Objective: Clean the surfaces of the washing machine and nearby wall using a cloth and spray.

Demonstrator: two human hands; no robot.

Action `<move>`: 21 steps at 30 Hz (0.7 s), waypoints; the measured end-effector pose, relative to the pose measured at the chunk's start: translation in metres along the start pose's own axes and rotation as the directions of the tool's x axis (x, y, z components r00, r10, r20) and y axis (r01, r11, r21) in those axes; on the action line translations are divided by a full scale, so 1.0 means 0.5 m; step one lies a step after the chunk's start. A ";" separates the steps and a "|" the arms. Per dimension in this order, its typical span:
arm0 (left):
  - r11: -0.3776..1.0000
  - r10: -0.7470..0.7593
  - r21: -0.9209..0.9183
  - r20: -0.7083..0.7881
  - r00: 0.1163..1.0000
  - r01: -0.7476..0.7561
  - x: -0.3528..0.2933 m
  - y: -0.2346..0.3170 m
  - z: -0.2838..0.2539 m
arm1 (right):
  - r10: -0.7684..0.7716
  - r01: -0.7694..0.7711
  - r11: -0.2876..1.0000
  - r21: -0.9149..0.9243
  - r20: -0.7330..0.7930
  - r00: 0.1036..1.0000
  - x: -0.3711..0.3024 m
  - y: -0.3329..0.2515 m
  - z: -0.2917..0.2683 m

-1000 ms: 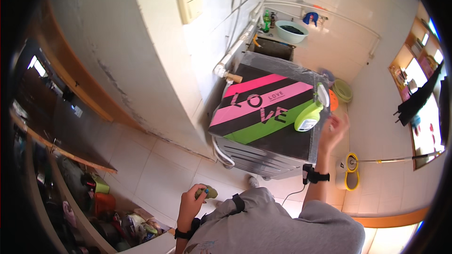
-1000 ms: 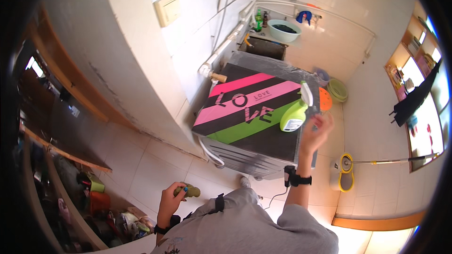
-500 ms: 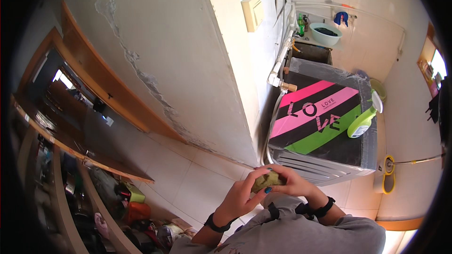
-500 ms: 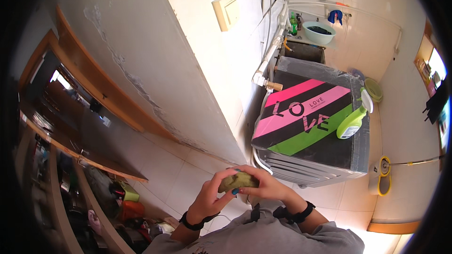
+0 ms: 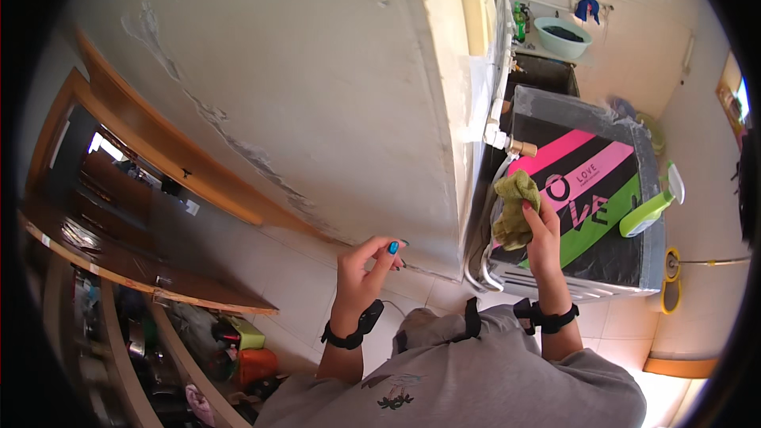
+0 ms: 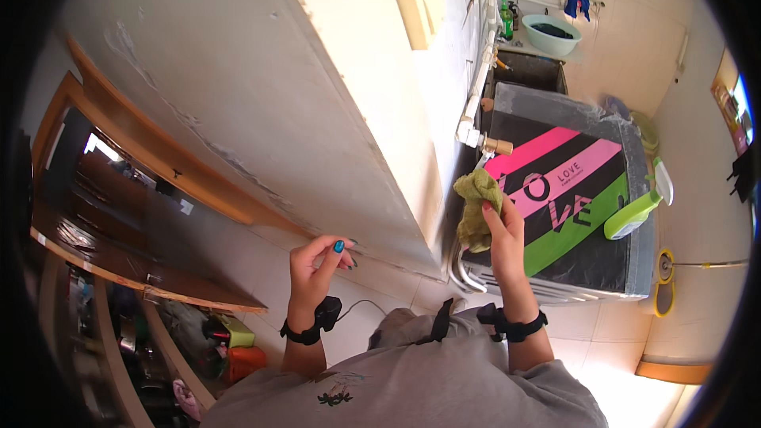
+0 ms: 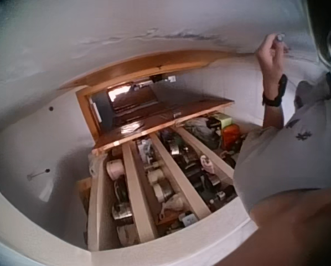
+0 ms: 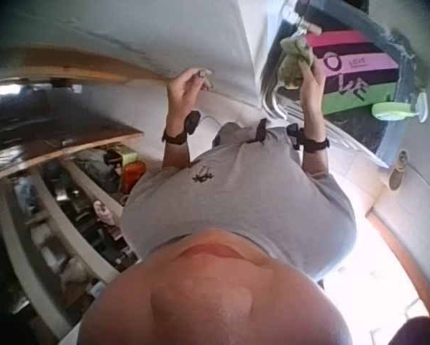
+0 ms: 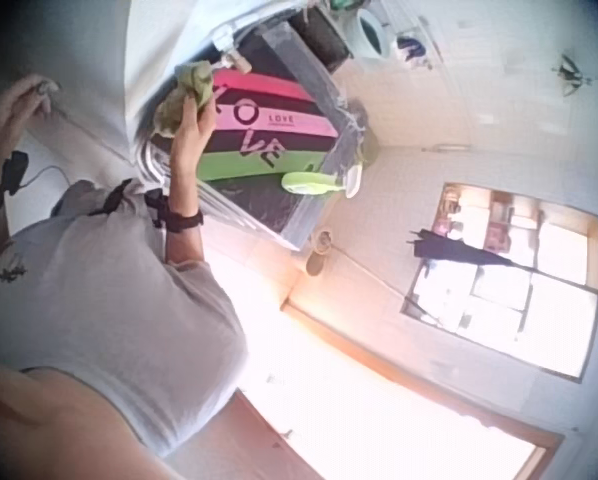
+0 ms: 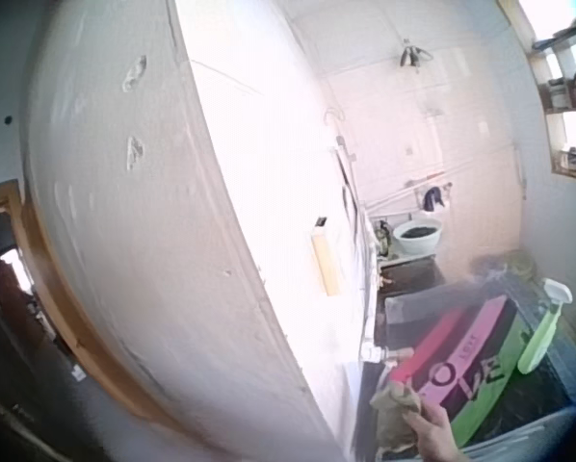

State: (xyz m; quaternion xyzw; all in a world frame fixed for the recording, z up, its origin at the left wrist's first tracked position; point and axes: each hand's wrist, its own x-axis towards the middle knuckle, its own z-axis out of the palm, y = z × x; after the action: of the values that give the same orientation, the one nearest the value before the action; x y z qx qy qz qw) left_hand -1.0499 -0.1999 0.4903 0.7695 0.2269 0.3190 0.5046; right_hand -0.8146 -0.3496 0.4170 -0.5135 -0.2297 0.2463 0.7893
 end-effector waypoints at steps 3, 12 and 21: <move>0.996 0.090 -0.018 0.070 0.993 -0.089 0.042 -0.010 -0.023 | -0.090 0.096 0.989 0.114 -0.059 0.994 0.010 0.001 0.060; 0.953 0.239 -0.231 0.176 0.955 -0.196 0.123 -0.033 -0.073 | -0.093 0.086 0.996 -0.036 -0.300 0.949 -0.013 0.025 0.135; 0.887 0.412 -0.359 0.335 0.847 -0.290 0.109 -0.046 -0.110 | -0.127 0.076 0.989 -0.130 -0.452 0.883 -0.050 0.016 0.094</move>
State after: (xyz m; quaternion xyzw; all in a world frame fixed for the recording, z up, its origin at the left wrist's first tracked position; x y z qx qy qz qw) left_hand -1.0523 -0.1196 0.4992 0.7628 -0.0783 0.2717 0.5816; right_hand -0.8639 -0.3297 0.4239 -0.5866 -0.0766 0.0636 0.8037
